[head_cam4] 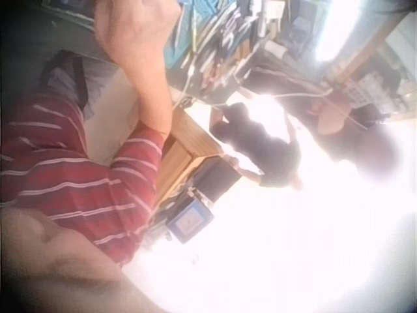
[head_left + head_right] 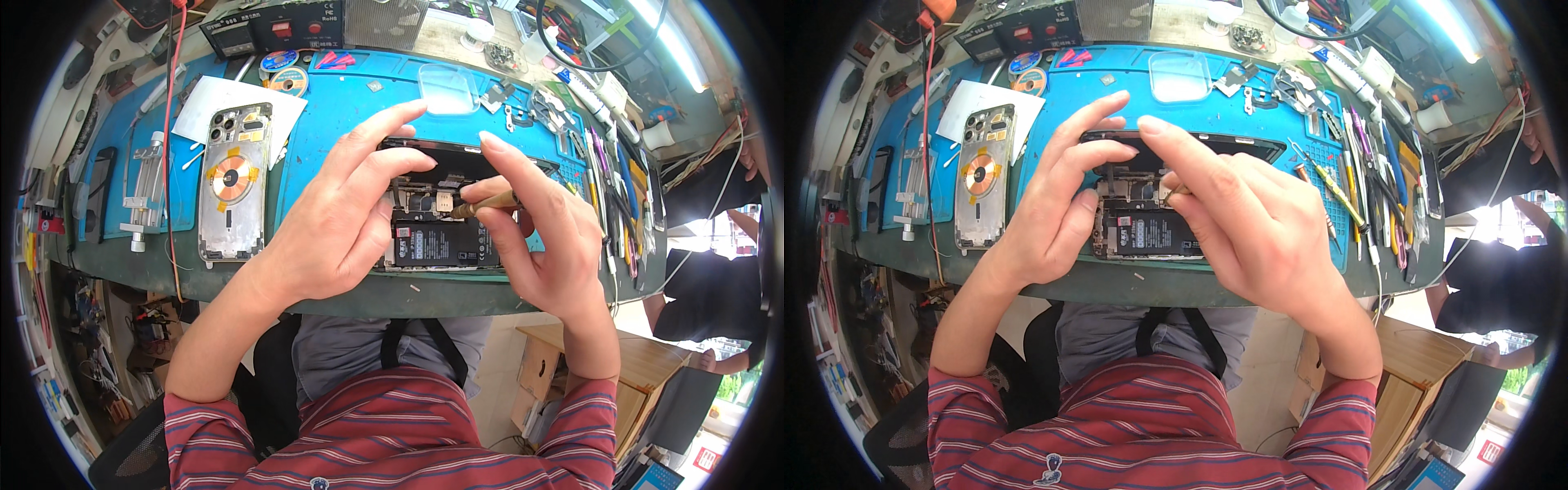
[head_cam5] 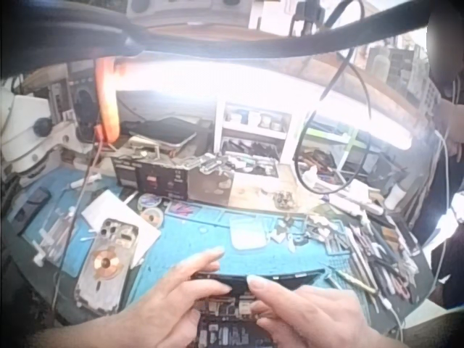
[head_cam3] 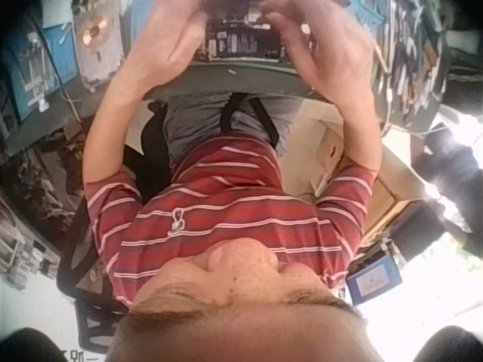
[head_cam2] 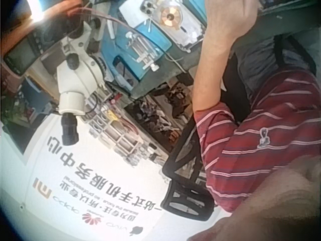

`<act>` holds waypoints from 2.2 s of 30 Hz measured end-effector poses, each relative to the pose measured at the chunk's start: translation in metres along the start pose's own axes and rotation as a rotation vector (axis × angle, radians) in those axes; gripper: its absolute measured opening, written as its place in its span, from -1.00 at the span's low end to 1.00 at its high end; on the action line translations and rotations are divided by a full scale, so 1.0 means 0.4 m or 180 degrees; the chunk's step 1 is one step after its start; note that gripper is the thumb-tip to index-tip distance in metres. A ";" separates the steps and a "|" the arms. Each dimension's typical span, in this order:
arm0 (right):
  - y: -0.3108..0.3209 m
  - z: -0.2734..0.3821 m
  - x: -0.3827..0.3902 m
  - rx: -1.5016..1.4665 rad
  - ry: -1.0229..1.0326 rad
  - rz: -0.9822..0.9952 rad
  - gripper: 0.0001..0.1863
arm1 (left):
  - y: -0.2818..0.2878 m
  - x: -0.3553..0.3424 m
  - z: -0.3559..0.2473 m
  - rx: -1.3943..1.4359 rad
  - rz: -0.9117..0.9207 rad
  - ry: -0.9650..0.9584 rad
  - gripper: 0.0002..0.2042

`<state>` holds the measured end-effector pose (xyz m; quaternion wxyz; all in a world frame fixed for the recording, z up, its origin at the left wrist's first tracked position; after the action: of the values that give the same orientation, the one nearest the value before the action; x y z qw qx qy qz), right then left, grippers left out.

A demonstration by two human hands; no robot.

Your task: The person uses a screwdriver to remove screws from a smartphone, then uses a prying tool to separate the screen from the frame. They test the device by turning it on and interacting with the touchscreen. The person then retrieves a phone case from a shelf and returns to the workbench to continue working on the phone.

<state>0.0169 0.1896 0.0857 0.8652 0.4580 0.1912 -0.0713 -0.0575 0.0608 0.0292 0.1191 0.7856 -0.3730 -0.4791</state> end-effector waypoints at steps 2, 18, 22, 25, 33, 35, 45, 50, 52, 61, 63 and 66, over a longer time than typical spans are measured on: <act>-0.001 0.000 -0.001 0.0042 0.0075 -0.0097 -0.41 | 0.007 -0.001 0.001 0.0047 -0.0092 -0.0022 -0.59; 0.185 -0.112 0.033 -0.1337 -0.0522 -0.1416 -0.29 | 0.037 0.000 -0.029 -0.0115 -0.0340 -0.0151 -0.74; 0.149 -0.239 -0.050 -0.1152 -0.1369 -0.1216 -0.35 | 0.040 -0.008 -0.041 -0.0253 -0.0398 -0.0329 -0.78; 0.079 -0.320 -0.048 -0.1355 -0.1592 -0.0800 -0.41 | 0.041 -0.006 -0.043 -0.0231 -0.0383 -0.0334 -0.80; 0.058 -0.348 -0.046 -0.1328 -0.1654 -0.0812 -0.44 | 0.043 -0.008 -0.042 -0.0299 -0.0432 -0.0272 -0.80; 0.055 -0.354 -0.049 -0.1395 -0.1649 -0.0796 -0.44 | 0.042 -0.008 -0.041 -0.0295 -0.0431 -0.0263 -0.79; 0.048 -0.360 -0.049 -0.1363 -0.1626 -0.0757 -0.43 | 0.041 -0.012 -0.041 -0.0313 -0.0397 -0.0272 -0.78; 0.074 -0.332 -0.050 -0.1591 -0.1580 -0.0974 -0.43 | 0.041 -0.013 -0.042 -0.0311 -0.0392 -0.0198 -0.79; 0.097 -0.303 -0.042 -0.1727 -0.1565 -0.1146 -0.44 | 0.038 -0.013 -0.037 -0.0283 -0.0369 -0.0116 -0.80; 0.056 -0.094 0.020 -0.2011 -0.0327 -0.0622 -0.30 | 0.031 -0.003 -0.013 0.0021 -0.0367 0.0126 -0.74; 0.047 -0.092 0.021 -0.1929 -0.0293 -0.0574 -0.30 | 0.030 -0.003 -0.010 0.0054 -0.0393 0.0115 -0.74; 0.035 -0.100 0.019 -0.2010 -0.0399 -0.0546 -0.29 | 0.034 0.000 -0.011 0.0026 -0.0391 0.0139 -0.76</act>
<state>0.0174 0.2308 0.0731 0.9654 0.1442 0.1880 -0.1091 -0.0600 0.0508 0.0388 0.0944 0.8177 -0.3234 -0.4668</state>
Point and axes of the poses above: each hand's wrist, its own x-axis away from the middle knuckle, its own y-axis out of the back of the hand, z = x × y, the point moved 9 cm from there along -x, towards the middle knuckle, and after that the axes turned 15 degrees about -y, right-handed, at the moved point
